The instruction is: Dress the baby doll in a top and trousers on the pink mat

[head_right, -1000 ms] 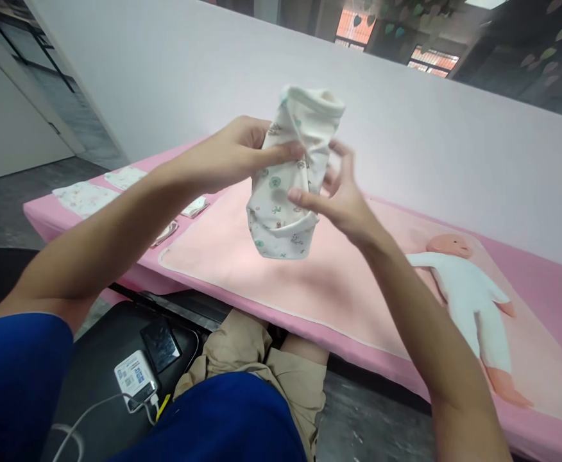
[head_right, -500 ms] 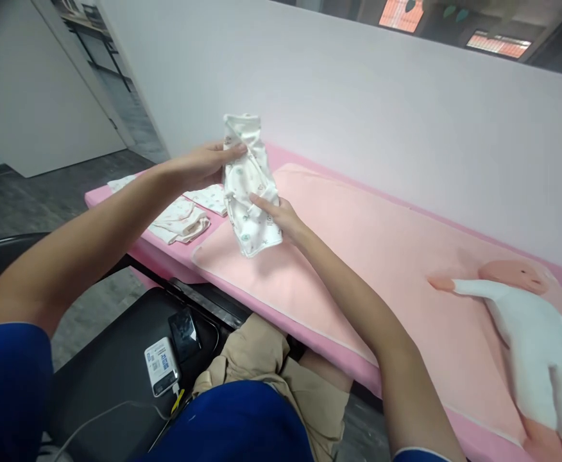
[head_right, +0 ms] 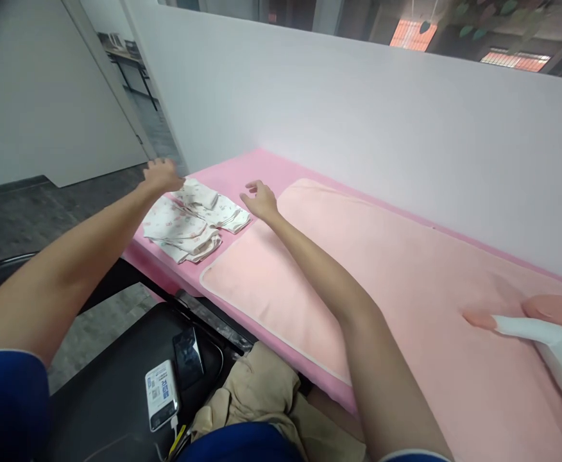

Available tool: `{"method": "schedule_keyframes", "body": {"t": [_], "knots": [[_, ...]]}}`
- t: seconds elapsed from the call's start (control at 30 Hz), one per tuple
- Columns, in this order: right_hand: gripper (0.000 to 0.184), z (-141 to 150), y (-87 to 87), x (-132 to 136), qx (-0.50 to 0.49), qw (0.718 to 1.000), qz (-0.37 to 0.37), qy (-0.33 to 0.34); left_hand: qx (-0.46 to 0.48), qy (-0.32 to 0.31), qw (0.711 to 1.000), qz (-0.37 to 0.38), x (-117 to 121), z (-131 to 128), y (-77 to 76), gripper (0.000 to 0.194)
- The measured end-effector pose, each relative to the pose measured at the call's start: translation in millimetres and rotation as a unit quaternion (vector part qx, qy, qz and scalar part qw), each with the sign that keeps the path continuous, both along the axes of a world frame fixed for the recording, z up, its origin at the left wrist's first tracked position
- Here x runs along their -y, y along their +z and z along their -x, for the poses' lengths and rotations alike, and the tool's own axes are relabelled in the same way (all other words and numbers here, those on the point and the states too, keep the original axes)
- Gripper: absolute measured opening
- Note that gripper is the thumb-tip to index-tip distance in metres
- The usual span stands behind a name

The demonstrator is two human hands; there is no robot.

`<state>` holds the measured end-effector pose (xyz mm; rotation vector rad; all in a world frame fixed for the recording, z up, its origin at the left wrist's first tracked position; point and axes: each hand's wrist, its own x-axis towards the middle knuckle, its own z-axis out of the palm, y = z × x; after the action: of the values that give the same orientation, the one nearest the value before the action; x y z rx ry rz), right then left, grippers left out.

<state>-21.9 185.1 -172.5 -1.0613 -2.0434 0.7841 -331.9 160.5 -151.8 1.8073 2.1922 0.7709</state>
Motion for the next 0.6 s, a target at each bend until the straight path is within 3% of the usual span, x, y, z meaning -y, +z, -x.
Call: {"method": "schedule_keyframes", "body": {"t": [0.07,0.13,0.2,0.27,0.4,0.53,0.57,0.6], "knots": [[0.021,-35.7,-21.1,27.2,-0.014,0.999,-0.037,0.028,-0.011,-0.011,1.000,-0.011,-1.7,-6.8,-26.3,0.089],[0.019,-76.1,-37.7,56.7,-0.011,0.998,-0.048,0.043,-0.025,-0.048,0.998,0.037,-3.4,-15.1,-54.6,0.092],[0.018,-116.5,-48.0,86.1,-0.007,0.999,-0.026,0.036,-0.037,-0.065,0.994,0.081,-4.4,-21.4,-78.2,0.093],[0.018,-153.8,-51.0,115.8,-0.008,0.999,0.004,0.034,-0.031,-0.063,0.993,0.096,-4.9,-23.3,-91.1,0.092],[0.017,-218.6,-34.3,184.6,-0.013,0.998,0.052,0.038,0.037,-0.030,0.998,0.050,1.0,-8.1,-83.5,0.088],[0.011,-275.5,-8.4,264.4,0.001,0.995,0.063,0.079,0.071,0.107,0.985,-0.113,25.0,29.2,-59.9,0.078],[0.011,-287.6,-4.8,282.6,0.001,0.995,0.053,0.088,0.111,0.102,0.978,-0.146,31.9,37.6,-54.3,0.071],[0.011,-298.4,-3.2,298.9,-0.001,0.994,0.045,0.099,0.166,0.055,0.974,-0.142,38.2,44.0,-48.9,0.066]]}}
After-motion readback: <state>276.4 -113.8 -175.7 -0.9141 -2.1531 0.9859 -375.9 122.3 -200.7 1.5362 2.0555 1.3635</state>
